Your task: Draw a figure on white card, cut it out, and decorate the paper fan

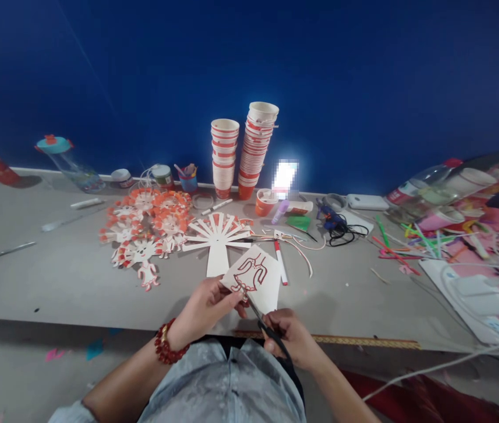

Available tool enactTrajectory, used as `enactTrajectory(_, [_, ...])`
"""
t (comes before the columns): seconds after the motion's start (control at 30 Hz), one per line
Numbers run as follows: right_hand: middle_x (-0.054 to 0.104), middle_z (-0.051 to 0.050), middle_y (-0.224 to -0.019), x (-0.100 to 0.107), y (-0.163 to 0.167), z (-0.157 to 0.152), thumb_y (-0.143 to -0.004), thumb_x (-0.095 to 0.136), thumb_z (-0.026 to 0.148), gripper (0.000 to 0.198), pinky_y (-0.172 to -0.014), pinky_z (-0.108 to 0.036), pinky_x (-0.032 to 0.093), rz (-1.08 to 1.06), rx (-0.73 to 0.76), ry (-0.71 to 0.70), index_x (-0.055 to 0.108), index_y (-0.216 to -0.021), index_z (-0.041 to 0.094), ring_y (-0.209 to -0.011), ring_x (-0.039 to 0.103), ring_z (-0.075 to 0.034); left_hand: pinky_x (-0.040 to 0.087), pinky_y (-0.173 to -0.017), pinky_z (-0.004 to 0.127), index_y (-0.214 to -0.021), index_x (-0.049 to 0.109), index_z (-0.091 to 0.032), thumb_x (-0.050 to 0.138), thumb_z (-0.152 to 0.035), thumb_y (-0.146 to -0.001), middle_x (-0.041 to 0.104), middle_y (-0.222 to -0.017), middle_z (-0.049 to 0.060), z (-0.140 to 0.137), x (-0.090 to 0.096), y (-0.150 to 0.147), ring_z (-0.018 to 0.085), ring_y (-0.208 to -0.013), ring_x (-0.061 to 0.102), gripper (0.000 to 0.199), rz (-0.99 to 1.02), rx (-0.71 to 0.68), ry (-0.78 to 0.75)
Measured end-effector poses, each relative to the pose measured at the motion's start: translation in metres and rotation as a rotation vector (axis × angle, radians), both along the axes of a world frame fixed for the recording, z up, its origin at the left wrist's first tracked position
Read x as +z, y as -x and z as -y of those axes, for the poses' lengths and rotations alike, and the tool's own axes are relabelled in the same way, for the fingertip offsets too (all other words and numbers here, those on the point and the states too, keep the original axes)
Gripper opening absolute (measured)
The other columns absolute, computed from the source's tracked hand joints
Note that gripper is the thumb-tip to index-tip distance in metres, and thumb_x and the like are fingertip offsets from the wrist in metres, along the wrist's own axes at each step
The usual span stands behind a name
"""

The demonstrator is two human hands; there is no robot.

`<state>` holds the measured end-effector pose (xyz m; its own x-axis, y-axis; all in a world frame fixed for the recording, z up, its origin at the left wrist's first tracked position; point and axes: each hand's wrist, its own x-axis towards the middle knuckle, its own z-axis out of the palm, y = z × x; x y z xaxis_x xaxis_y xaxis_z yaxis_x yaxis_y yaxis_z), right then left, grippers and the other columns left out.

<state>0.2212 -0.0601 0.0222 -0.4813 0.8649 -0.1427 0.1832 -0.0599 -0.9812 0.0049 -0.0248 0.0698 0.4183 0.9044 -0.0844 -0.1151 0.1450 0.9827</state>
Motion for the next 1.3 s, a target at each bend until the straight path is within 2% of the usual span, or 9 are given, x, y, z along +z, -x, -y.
enactTrajectory(0.37, [0.037, 0.006, -0.053, -0.004, 0.0, 0.001, -0.066, 0.067, 0.078, 0.064, -0.046, -0.024, 0.02, -0.015, -0.029, -0.004, 0.041, -0.055, 0.02, -0.05, 0.028, -0.009, 0.052, -0.065, 0.026, -0.088, 0.066, -0.014, 0.063, -0.038, -0.089, 0.068, -0.08, 0.005, 0.0, -0.003, 0.001, 0.014, -0.064, 0.066, 0.024, 0.004, -0.003, -0.007])
enactTrajectory(0.6, [0.036, 0.006, -0.055, -0.005, 0.001, 0.002, -0.064, 0.064, 0.082, 0.065, -0.048, -0.024, 0.02, -0.019, 0.032, 0.111, 0.046, -0.062, 0.019, -0.051, 0.03, -0.009, 0.052, -0.063, 0.025, -0.086, 0.065, -0.013, 0.063, -0.039, -0.088, 0.067, -0.077, 0.004, 0.001, -0.002, 0.0, 0.014, -0.061, 0.066, 0.026, -0.012, -0.021, 0.006])
enactTrajectory(0.87, [0.031, 0.007, -0.054, -0.007, 0.002, -0.002, -0.065, 0.066, 0.08, 0.066, -0.048, -0.025, 0.017, -0.033, 0.008, 0.049, 0.039, -0.058, 0.02, -0.051, 0.026, -0.008, 0.052, -0.061, 0.024, -0.084, 0.065, -0.013, 0.064, -0.038, -0.087, 0.067, -0.076, 0.003, 0.0, -0.001, 0.0, 0.013, -0.061, 0.066, 0.025, 0.004, -0.025, 0.036])
enactTrajectory(1.07, [0.03, 0.007, -0.054, -0.007, 0.004, 0.001, -0.06, 0.067, 0.083, 0.069, -0.046, -0.024, 0.017, -0.026, -0.024, 0.102, 0.036, -0.056, 0.021, -0.05, 0.025, -0.008, 0.052, -0.063, 0.024, -0.085, 0.065, -0.013, 0.064, -0.037, -0.088, 0.067, -0.076, 0.003, -0.002, -0.003, -0.001, 0.013, -0.061, 0.066, 0.024, 0.02, -0.033, 0.036])
enactTrajectory(1.3, [0.028, 0.006, -0.053, -0.013, 0.005, 0.003, -0.067, 0.062, 0.081, 0.068, -0.047, -0.025, 0.015, -0.048, -0.058, -0.003, 0.033, -0.054, 0.021, -0.05, 0.023, -0.008, 0.052, -0.063, 0.024, -0.088, 0.066, -0.013, 0.064, -0.036, -0.088, 0.068, -0.078, 0.003, 0.0, -0.009, -0.001, 0.013, -0.061, 0.066, 0.023, 0.033, -0.02, 0.037])
